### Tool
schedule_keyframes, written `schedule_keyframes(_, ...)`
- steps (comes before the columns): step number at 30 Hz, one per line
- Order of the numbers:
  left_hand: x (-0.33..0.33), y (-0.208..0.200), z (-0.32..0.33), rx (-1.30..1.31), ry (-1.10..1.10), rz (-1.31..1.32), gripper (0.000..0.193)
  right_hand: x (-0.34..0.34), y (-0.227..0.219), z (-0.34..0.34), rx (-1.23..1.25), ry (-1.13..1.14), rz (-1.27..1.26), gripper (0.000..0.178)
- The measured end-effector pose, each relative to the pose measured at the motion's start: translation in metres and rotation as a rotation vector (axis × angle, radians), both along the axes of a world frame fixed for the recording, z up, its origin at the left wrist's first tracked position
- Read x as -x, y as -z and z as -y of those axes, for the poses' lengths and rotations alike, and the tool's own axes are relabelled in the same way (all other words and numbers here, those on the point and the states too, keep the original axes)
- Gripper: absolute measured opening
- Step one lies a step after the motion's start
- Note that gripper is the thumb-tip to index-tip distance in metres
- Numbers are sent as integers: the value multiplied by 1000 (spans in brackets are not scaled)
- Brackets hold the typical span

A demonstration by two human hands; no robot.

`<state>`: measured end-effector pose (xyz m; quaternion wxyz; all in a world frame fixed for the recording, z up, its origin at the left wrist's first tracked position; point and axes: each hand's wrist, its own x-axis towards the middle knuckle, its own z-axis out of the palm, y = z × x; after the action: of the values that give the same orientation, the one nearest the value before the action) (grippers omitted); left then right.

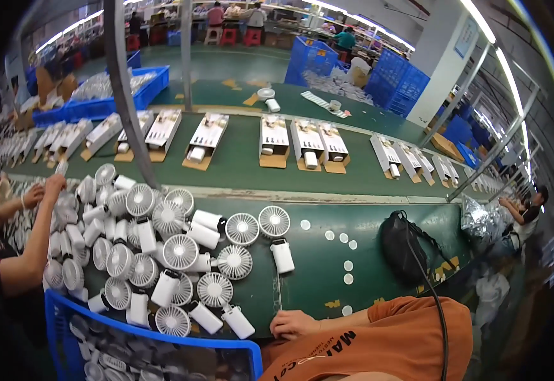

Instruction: The person transfers small handheld fans by hand from a blue plastic basket onto an assembly table.

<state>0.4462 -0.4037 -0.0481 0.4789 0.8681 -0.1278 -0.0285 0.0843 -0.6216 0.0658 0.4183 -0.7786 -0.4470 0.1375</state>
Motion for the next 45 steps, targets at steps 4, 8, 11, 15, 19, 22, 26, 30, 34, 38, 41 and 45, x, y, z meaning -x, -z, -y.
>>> schedule_keyframes(4, 4, 9, 6, -144, 14, 63, 51, 6, -1, 4, 13, -4, 9, 8)
schedule_keyframes(8, 43, 43, -12, -286, -25, 44, 53, 8, 1, 6, -12, -11, 48, 7)
schedule_keyframes(11, 116, 72, -42, -388, -100, -46, 54, 14, 2, 5, 21, 11, 36, 10)
schedule_keyframes(15, 283, 109, -77, -487, -306, -295, 55, 13, 13, 3, -41, -29, 29, 13)
schedule_keyframes(19, 569, 122, -59, -569, -616, -718, 56, 11, -7, -3, -16, 67, 134, 18)
schedule_keyframes(22, 533, -10, -79, 292, -723, -1013, 48, 5, -6, -6, 4, 93, 106, 15)
schedule_keyframes(26, 538, -83, -105, 646, -1014, -440, 88, 4, -3, -9, 10, 41, 96, 14)
schedule_keyframes(30, 515, -178, -139, 637, -1094, -26, 67, 7, 1, -8, -14, 32, 102, 13)
schedule_keyframes(34, 458, -245, -165, 872, -1015, 219, 55, 10, 1, -6, -26, 28, 131, 14)
schedule_keyframes(38, 371, -248, -200, 1166, -741, 300, 50, 13, 1, -5, -24, 57, 128, 14)
schedule_keyframes(41, 319, -234, -215, 1249, -664, 248, 59, 12, 1, -6, -16, 54, 127, 14)
schedule_keyframes(45, 265, -209, -241, 1395, -766, 67, 63, 11, 1, -8, 1, 33, 116, 15)
